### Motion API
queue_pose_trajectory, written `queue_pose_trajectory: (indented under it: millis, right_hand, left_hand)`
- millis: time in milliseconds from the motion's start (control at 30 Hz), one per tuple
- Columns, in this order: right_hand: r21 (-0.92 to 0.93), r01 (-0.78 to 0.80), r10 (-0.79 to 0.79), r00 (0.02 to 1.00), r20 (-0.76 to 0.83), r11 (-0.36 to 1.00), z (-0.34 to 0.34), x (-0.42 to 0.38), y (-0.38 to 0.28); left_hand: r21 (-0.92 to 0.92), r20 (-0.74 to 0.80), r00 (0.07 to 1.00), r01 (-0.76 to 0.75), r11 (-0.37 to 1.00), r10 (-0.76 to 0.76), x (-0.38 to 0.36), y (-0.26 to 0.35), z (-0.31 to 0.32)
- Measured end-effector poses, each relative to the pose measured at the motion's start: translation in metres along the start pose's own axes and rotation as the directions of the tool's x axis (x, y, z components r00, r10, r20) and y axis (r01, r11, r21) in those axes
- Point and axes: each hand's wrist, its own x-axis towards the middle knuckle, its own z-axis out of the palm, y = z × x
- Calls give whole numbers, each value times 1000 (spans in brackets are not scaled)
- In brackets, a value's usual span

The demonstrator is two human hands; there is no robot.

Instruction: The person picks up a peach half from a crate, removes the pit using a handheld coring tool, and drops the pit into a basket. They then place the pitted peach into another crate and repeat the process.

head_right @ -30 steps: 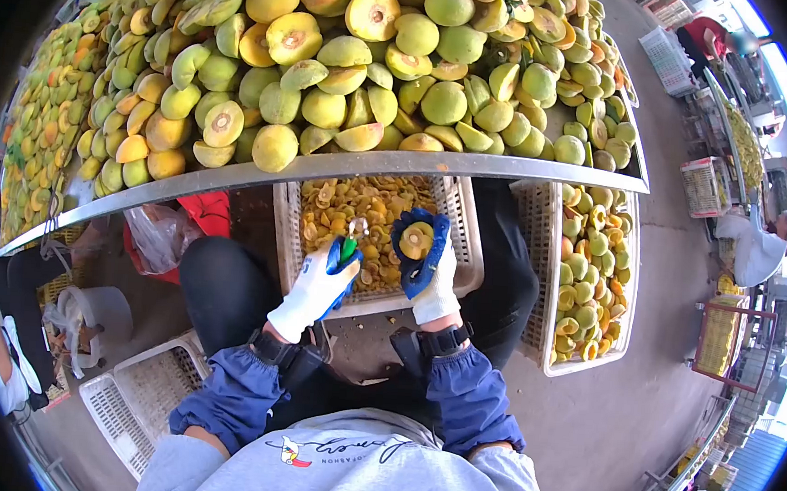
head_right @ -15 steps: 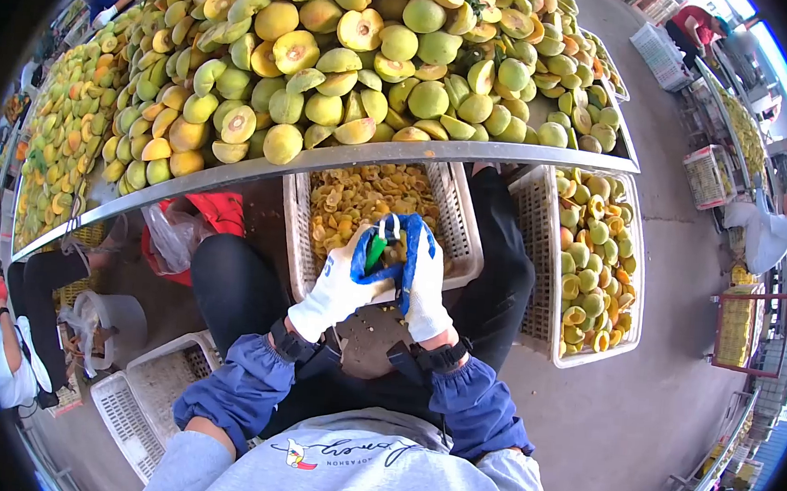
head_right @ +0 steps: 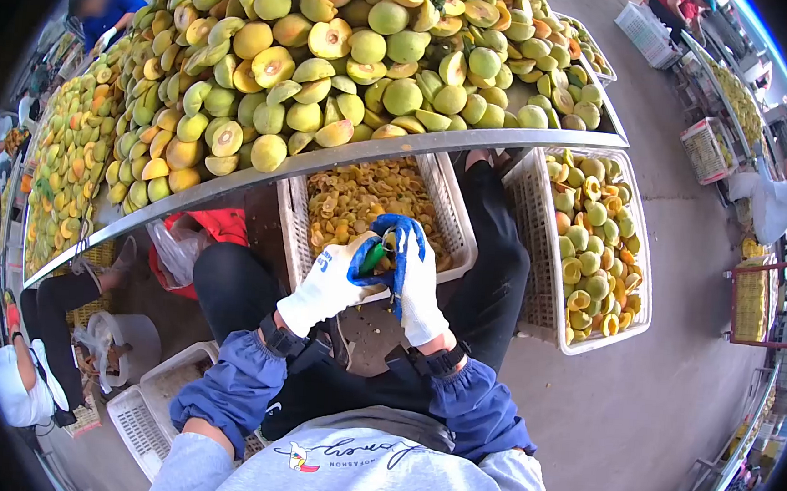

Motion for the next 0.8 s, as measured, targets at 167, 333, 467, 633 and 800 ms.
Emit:
queue_pose_trajectory:
  millis: [167,333,467,633,800]
  right_hand:
    - [232,-80,91,995,-38,970,-9,6,-6]
    - [480,-102,126,992,-18,871,-11,11,1]
    - [528,-144,168,986,3,837,-9,9,-1]
    - [382,-49,51,999,5,923,-3,3,-7]
    - [53,89,-84,992,-96,995,-1,-2,-2]
  left_hand:
    - [307,-165,986,70,949,-20,3,8,-18]
    - [315,-183,974,184,931,-131,4,5,-13]
    - [333,-122,992,19,943,23,-9,7,-5]
    - [431,-21,1000,-4,902,15,-15,-7,4]
    - [675,43,992,56,736,-115,-16,4,12]
